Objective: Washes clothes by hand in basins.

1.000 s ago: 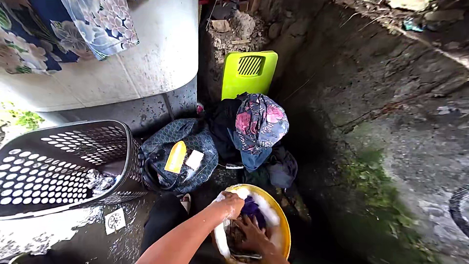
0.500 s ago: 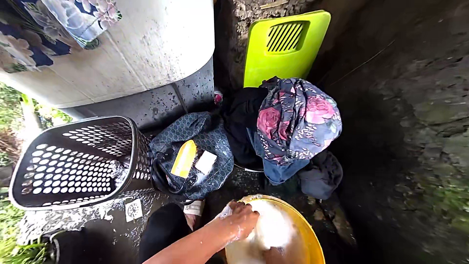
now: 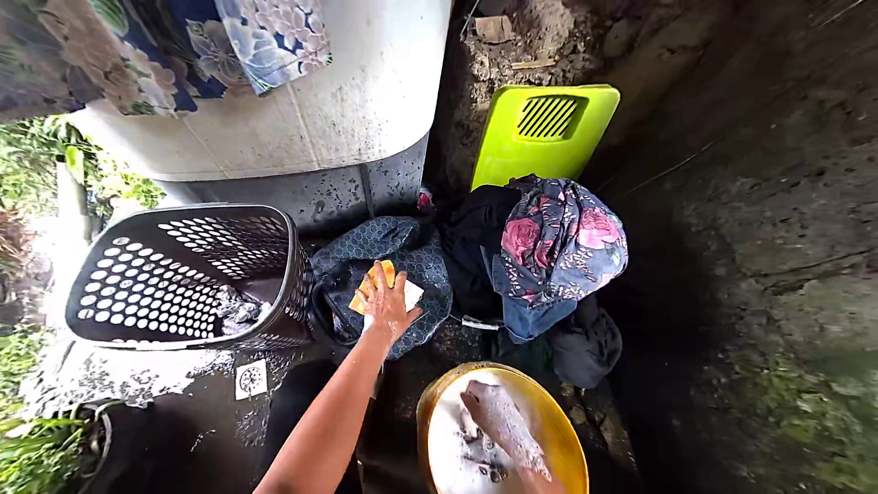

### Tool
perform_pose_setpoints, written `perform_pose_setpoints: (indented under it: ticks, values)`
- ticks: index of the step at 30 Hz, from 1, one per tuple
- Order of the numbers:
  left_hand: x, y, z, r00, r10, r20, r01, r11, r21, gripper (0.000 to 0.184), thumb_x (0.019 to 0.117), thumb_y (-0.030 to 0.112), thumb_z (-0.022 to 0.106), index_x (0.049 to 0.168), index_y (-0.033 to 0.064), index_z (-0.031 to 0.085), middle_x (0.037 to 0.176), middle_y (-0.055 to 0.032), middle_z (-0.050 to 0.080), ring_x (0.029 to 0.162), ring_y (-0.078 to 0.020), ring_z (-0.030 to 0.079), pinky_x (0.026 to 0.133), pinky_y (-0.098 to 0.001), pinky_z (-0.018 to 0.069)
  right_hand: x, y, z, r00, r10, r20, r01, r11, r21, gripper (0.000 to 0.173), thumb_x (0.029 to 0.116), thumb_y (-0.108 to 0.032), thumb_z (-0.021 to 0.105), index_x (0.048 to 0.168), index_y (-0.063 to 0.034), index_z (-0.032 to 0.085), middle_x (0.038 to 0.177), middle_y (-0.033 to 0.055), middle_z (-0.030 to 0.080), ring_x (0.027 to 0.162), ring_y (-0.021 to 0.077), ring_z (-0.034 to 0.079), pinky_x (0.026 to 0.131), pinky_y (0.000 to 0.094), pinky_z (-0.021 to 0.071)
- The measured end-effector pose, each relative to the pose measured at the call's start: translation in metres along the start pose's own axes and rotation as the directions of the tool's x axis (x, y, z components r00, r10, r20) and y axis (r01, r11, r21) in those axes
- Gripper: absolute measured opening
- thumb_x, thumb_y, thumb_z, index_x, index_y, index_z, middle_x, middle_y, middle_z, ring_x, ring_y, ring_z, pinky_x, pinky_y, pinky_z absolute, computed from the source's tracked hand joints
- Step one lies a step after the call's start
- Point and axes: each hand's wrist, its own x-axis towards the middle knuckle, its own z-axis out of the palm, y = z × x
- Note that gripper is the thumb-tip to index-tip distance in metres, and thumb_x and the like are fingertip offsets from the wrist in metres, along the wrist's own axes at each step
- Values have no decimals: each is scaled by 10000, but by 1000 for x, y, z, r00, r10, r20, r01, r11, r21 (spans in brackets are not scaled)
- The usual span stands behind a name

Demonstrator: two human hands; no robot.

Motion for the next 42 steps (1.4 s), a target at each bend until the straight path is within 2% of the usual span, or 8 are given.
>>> perform_pose_setpoints:
  ticks: [3, 7, 17, 23, 29, 35, 38, 42]
  values:
    - [3, -18, -20, 998, 46, -43, -54, 976, -212, 746, 944, 375, 735, 1570, 156, 393, 1619, -298, 283, 1421, -519, 384, 1071, -687, 390, 48, -5, 37, 920, 13, -391, 184, 868, 462, 288, 1055, -175, 525, 1176, 45, 667, 1028, 179, 727, 883, 249, 732, 806, 414, 607]
    - [17, -78, -44, 998, -46, -37, 21, 866, -499, 476, 1034, 223, 603, 1450, 14, 503, 1393, -291, 562, 1258, -455, 573, 1027, -623, 468, 99, -51, 58, 977, 118, -179, 130, 339, 932, 447, 1065, -215, 555, 1375, 100, 481, 1235, 283, 633, 1008, 321, 710, 833, 441, 608]
    - [-80, -208, -30, 981, 167, 99, -58, 737, -673, 274, 1059, 129, 507, 1140, -67, 679, 999, -158, 722, 864, -200, 704, 810, -389, 589, 126, -116, 42, 890, 442, -112, 206, -171, 963, 301, 1052, -25, 453, 1342, 50, 430, 1028, 192, 575, 702, 199, 625, 595, 310, 563]
    - [-71, -201, 55, 996, 86, 4, -67, 810, -582, 375, 1043, 153, 538, 1369, -22, 602, 1218, -257, 691, 1152, -389, 671, 1052, -552, 481, 102, -137, 22, 907, 418, -59, 254, -429, 867, 137, 1017, 26, 420, 1132, 16, 494, 871, 110, 569, 656, 127, 612, 620, 220, 565]
    - [-31, -151, 23, 994, -96, -52, 67, 912, -403, 869, 949, 376, 702, 1639, 136, 232, 1561, -224, 433, 1357, -390, 526, 1094, -560, 452, 93, -144, 6, 914, 398, -75, 268, -454, 850, 166, 1018, 26, 413, 1159, 25, 500, 915, 126, 596, 712, 140, 646, 665, 221, 579]
    - [-6, -136, 21, 993, -113, 20, 113, 953, -280, 1007, 901, 168, 688, 1657, 127, 24, 1356, -253, 610, 1304, -399, 568, 1117, -552, 415, 93, -152, -10, 928, 368, -60, 256, -512, 820, 202, 1026, 12, 396, 1209, 38, 477, 981, 165, 595, 778, 174, 661, 710, 236, 583]
    - [-6, -148, 25, 998, -46, 38, 60, 816, -575, 987, 899, 84, 693, 1641, 64, 43, 1402, -289, 561, 1289, -365, 586, 1123, -503, 435, 97, -140, -5, 948, 281, -150, 235, -299, 925, 202, 1088, -139, 386, 1140, 7, 516, 823, 108, 660, 662, 133, 671, 606, 234, 573]
    - [-19, -156, 34, 996, -11, 90, 85, 445, -891, 823, 960, 47, 631, 1617, 59, 136, 955, -84, 636, 673, -82, 584, 584, -247, 500, 102, -109, 11, 944, -26, -328, 328, 164, 930, 311, 1043, -20, 431, 1354, -7, 419, 1083, 128, 692, 942, 208, 704, 769, 375, 593]
